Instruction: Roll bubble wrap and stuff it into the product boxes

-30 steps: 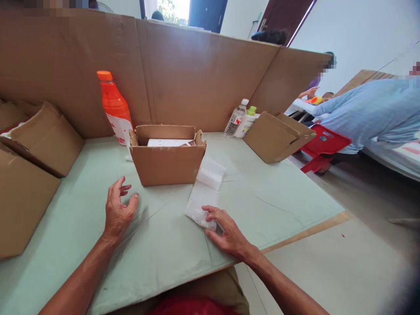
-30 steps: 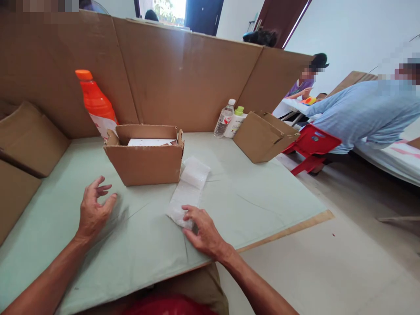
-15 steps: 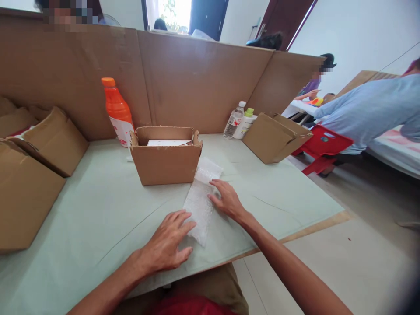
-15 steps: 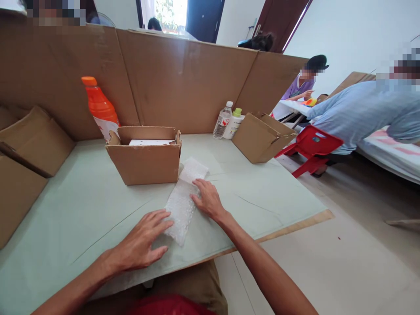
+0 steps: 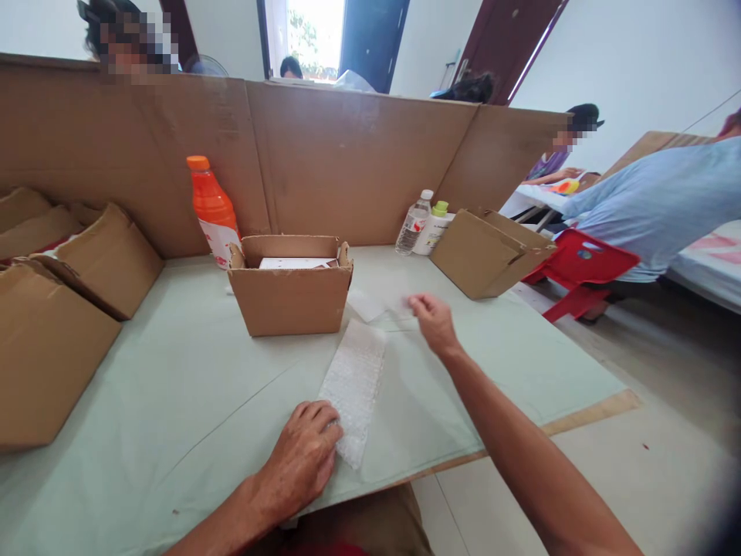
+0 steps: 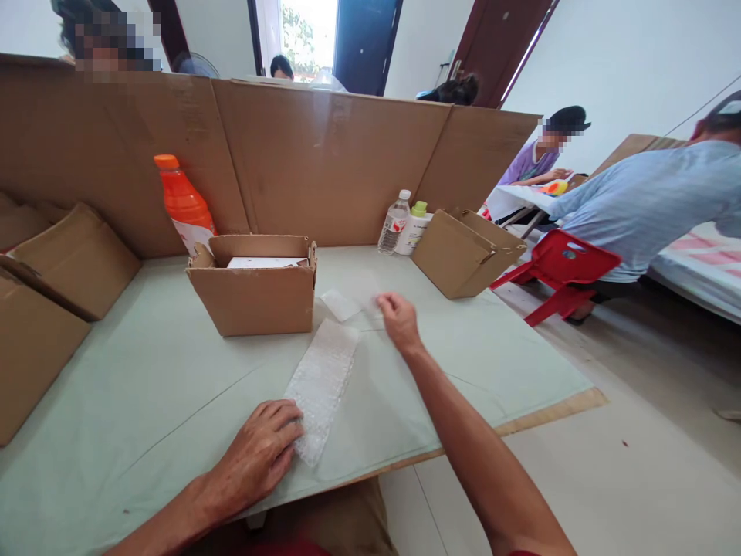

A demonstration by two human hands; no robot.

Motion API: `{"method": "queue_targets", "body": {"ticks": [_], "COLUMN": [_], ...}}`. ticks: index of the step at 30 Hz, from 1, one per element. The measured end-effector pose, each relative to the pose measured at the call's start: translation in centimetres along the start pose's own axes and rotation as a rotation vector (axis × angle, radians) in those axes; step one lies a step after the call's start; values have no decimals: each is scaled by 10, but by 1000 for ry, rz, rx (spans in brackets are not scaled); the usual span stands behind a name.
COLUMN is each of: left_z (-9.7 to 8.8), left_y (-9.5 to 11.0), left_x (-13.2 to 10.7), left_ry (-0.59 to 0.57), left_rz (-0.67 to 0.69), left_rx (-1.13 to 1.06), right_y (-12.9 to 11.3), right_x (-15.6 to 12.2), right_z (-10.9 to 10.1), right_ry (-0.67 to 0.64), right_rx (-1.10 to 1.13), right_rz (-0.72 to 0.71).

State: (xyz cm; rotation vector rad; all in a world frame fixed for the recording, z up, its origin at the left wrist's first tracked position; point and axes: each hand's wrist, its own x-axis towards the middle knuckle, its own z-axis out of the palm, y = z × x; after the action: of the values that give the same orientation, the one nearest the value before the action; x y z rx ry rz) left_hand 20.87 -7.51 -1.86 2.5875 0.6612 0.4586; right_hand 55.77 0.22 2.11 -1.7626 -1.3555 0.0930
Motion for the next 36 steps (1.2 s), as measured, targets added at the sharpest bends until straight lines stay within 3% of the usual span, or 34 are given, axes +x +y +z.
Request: {"method": "queue_targets", "body": {"ticks": [5, 8, 10, 14, 18, 22, 27, 32, 36], "left_z": [3, 7, 9, 12, 11, 11, 12, 12, 11], "left_y": [8, 8, 8, 7, 7, 5, 7, 14, 17], "left_x": [-10, -12, -13, -15, -19, -21, -22, -21, -21], "left_ry": [37, 66, 79, 107, 117, 128, 164, 163, 129], "left_rz": [-2, 4, 10, 22, 21, 23, 24, 29, -10], "left_rx": [-2, 7, 15, 34, 26, 16, 15, 25, 27], "right_y": [-24, -53, -71, -83, -61, -34, -31, -55, -63], "right_x": [79, 109, 112, 74, 4, -54, -84, -89, -85], "right_z": [-47, -65, -65, -37, -3, 11, 10, 5, 9], "right_ry": [169, 167, 101, -201, -483, -576, -654, -672, -688], "right_rx": [36, 3, -28, -79, -97, -190, -306, -393, -294], "right_rz": [-18, -141, -242, -406, -540, -790, -1011, -938, -806]}}
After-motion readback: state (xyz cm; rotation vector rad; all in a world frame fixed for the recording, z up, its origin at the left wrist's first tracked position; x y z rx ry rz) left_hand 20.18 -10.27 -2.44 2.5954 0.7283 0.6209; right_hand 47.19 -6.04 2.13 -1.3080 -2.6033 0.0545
